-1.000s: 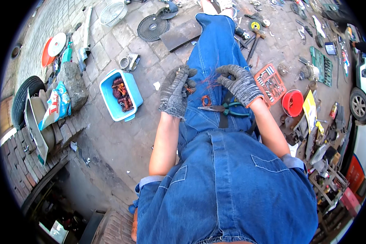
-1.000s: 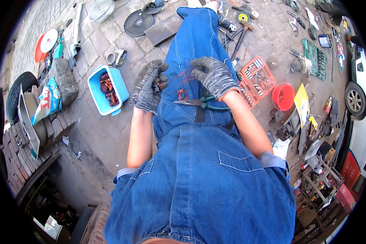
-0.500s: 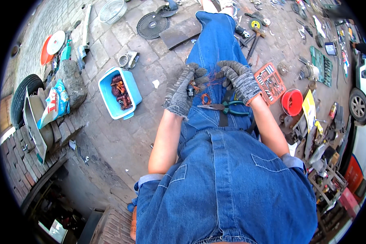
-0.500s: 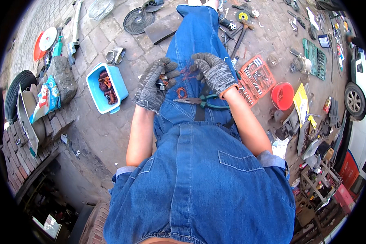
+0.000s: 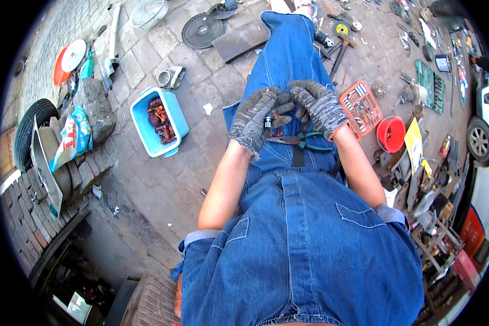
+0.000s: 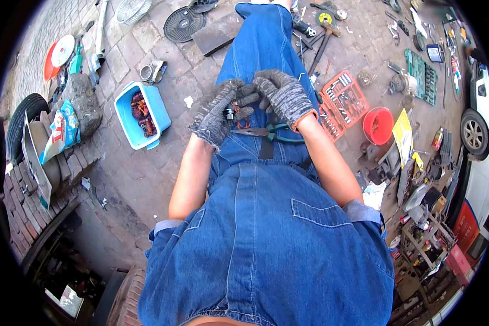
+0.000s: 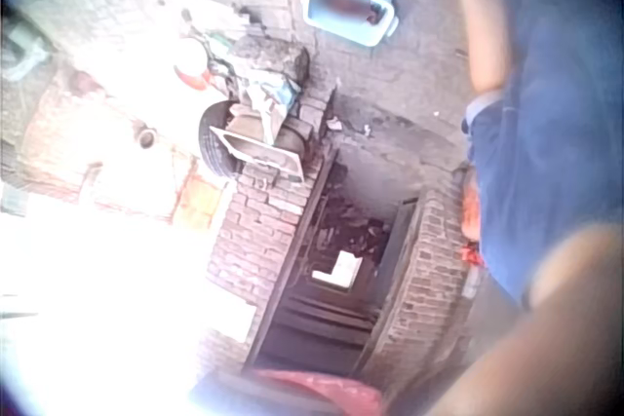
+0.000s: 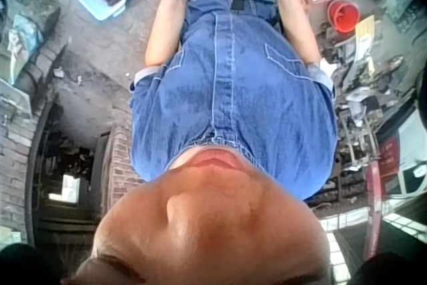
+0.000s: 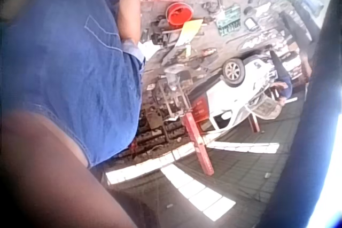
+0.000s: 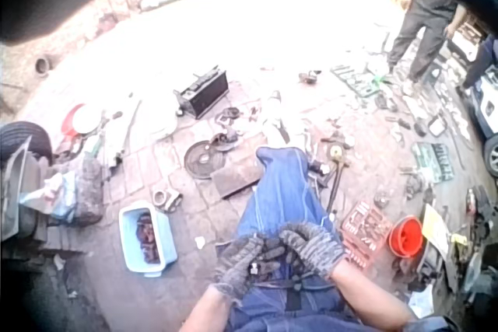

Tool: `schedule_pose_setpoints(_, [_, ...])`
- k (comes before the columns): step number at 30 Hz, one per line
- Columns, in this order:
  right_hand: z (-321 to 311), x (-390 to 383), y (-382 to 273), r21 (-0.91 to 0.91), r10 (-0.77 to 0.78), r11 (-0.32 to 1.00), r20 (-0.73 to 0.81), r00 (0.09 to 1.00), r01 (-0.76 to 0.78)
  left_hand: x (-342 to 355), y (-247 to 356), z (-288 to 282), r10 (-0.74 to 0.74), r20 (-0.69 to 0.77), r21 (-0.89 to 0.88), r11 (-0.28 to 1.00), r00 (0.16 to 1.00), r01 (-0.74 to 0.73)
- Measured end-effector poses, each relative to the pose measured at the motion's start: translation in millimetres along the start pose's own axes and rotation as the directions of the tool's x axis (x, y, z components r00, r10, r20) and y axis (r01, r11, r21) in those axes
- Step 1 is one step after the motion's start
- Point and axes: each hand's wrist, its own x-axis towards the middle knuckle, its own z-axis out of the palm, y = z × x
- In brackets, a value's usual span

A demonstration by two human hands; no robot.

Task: The person sits on the ground and uses pliers to strip and twist copper wires attached to a small cylindrical component. They repeatedly manipulate the wires and the component, occasionally using a screwdriver to adjust internal parts.

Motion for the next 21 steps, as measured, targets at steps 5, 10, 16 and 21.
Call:
schedule_pose_setpoints(5, [-3.0, -11.2, -5.5, 0.276, 0.11, 0.95, 0.139, 0.984, -0.145, 4.4, -5.5, -6.8, -0.006, -0.002, -0.077, 0.997, 1.0, 0.006])
schedule_pose_setpoints(10, [-12.0, -19.2, -16.5, 0.254, 0.132, 0.95, 0.209, 0.969, -0.184, 0.6, -1.3, 5.3, 0.026, -0.109, -0.126, 0.991, 0.994, -0.039])
schedule_pose_setpoints(16, [-12.1, -21.1, -16.5, 0.199, 0.058, 0.976, 0.158, 0.986, -0.089, -1.3, 0.4, 4.6, 0.045, -0.083, -0.049, 0.998, 0.996, -0.049])
schedule_pose_setpoints(21, [-13.2, -17.5, -14.9, 0.186, 0.059, 0.977, 0.245, 0.968, -0.107, -5.7, 3.8, 5.2, 0.047, -0.07, 0.038, 0.998, 0.996, -0.045])
